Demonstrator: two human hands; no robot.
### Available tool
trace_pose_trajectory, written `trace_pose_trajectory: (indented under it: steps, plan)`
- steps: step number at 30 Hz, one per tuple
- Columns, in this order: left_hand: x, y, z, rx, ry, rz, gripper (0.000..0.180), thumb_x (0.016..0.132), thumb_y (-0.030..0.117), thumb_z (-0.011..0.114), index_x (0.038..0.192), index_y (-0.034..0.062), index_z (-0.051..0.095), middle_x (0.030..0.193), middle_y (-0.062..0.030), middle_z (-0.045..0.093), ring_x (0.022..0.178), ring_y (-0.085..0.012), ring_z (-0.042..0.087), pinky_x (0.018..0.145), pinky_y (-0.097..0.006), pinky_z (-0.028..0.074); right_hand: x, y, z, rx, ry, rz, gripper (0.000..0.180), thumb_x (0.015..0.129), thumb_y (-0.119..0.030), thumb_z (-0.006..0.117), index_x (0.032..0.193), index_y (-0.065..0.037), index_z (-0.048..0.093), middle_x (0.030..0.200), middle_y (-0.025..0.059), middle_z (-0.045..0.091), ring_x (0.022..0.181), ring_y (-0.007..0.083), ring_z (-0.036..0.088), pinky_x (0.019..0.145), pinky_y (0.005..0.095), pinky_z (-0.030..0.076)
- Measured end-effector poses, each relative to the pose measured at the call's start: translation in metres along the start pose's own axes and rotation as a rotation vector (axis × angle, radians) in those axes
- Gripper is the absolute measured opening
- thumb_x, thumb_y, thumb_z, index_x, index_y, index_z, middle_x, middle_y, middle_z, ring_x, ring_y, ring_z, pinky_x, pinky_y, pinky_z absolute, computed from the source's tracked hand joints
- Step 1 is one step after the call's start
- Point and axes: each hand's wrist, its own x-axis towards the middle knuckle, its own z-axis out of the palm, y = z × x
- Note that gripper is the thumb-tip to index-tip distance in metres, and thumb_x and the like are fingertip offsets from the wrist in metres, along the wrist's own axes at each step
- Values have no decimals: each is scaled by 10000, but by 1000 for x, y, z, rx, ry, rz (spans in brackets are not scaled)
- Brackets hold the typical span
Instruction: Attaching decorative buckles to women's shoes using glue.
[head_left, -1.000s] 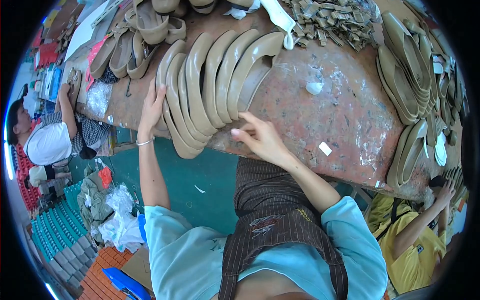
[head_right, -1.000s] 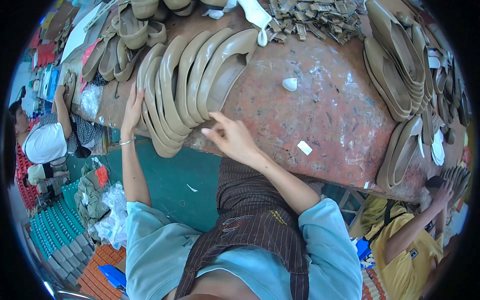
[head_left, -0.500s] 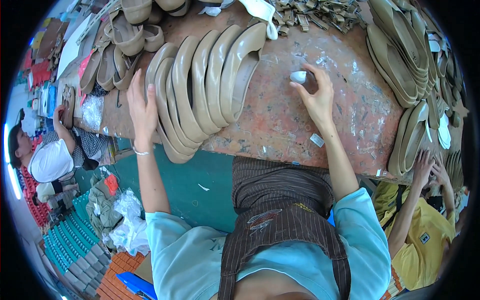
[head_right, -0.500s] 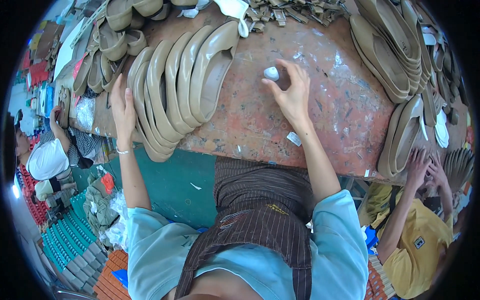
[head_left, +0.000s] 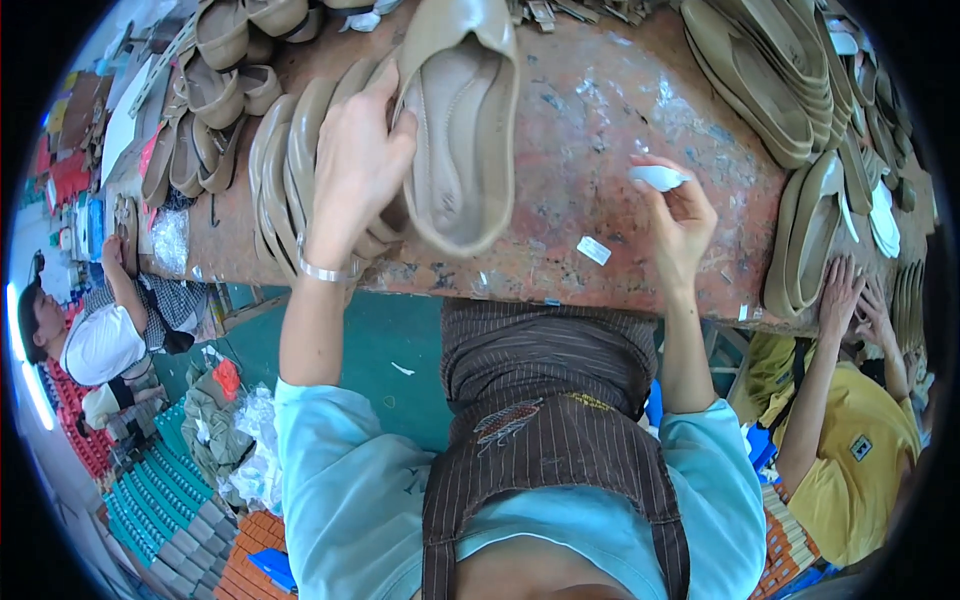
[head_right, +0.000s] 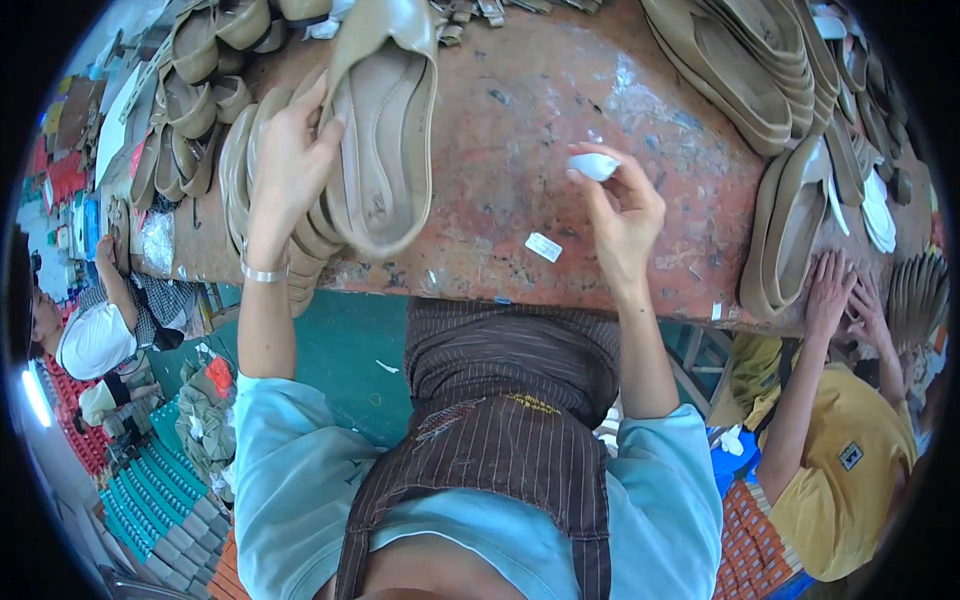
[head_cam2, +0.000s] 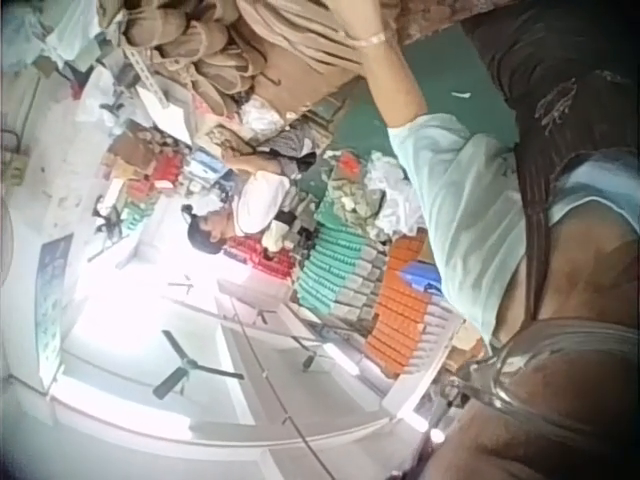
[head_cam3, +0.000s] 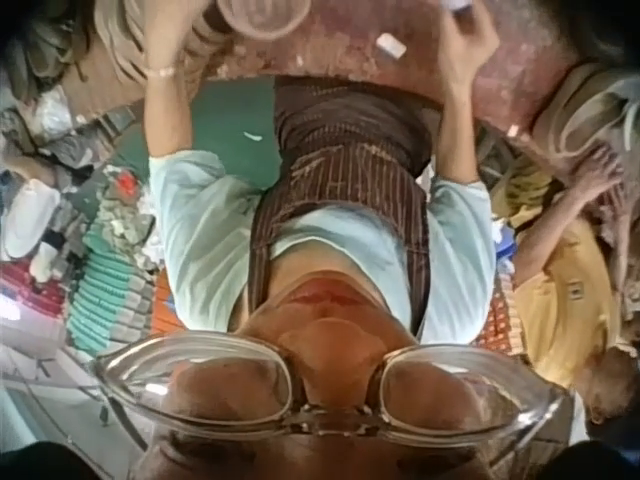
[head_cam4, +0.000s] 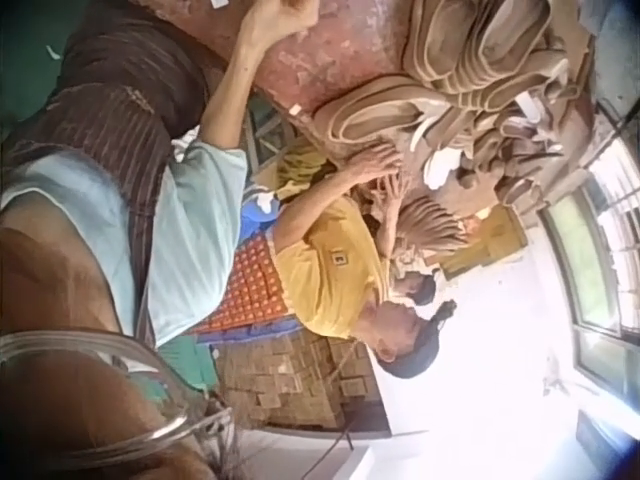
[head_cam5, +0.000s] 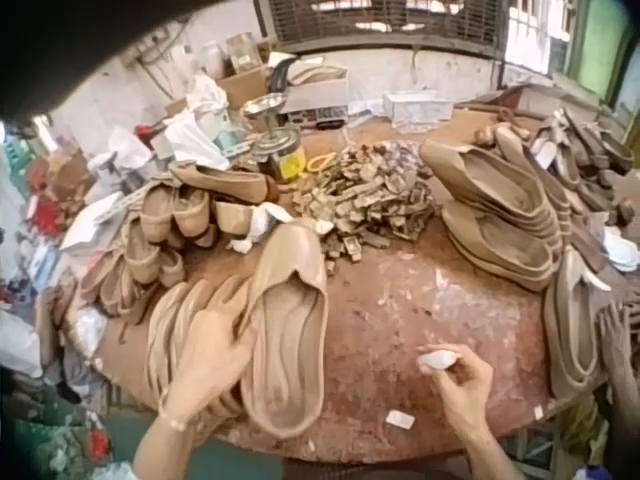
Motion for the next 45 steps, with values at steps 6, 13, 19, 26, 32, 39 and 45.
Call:
trace_pose_trajectory:
  steps: [6,13,19,26,32,39,45]
  plan:
    - [-122,57,53,-221,-347,-221,469,834,126,557,1278,-14,496,621,-260,538,521,-389,551,551,-447,462,-28,-9,-33,-38,2,6,276,815,47,661,1083,31,599,986,105,676,933,135,625,813,251,502]
    - [-175,94,65,-220,-84,-245,534,809,40,642,1309,4,461,1234,-171,497,1074,-272,540,835,-351,466,-48,5,-46,-365,-238,-69,244,758,5,721,992,29,656,917,90,678,846,148,629,755,260,489]
    - [-157,103,111,-1823,-110,-972,562,873,-36,506,1383,-63,270,1349,-228,414,1297,-297,397,1105,-384,319,-45,4,-28,-392,-250,-96,246,748,-74,748,969,5,675,869,98,682,780,165,634,698,281,489]
    - [-133,98,158,-2286,214,-830,172,866,-63,486,1028,-26,531,1039,-85,568,1079,-199,542,1029,-361,399,-43,0,-20,-484,-294,-132,224,759,-57,726,969,0,674,848,107,672,755,193,629,672,289,486]
    - [-116,104,157,-2224,193,-865,97,863,-52,535,936,1,571,1005,-82,611,1029,-181,567,977,-319,428,-29,-2,-15,-541,-301,-211,221,759,-40,719,971,1,673,854,109,673,756,198,629,678,290,487]
    - [-97,91,157,-2472,206,-1001,164,844,-116,477,943,-22,569,988,-107,623,970,-206,599,929,-318,463,-21,-3,-16,-562,-284,-217,217,765,-31,715,973,11,670,883,107,681,779,200,641,703,286,494]
    - [-114,83,156,-2585,200,-705,210,854,-118,467,1026,-43,562,1070,-114,603,1052,-207,573,969,-336,447,-26,-6,-16,-507,-228,-151,215,764,-26,712,973,7,676,887,108,684,776,199,639,697,282,488]
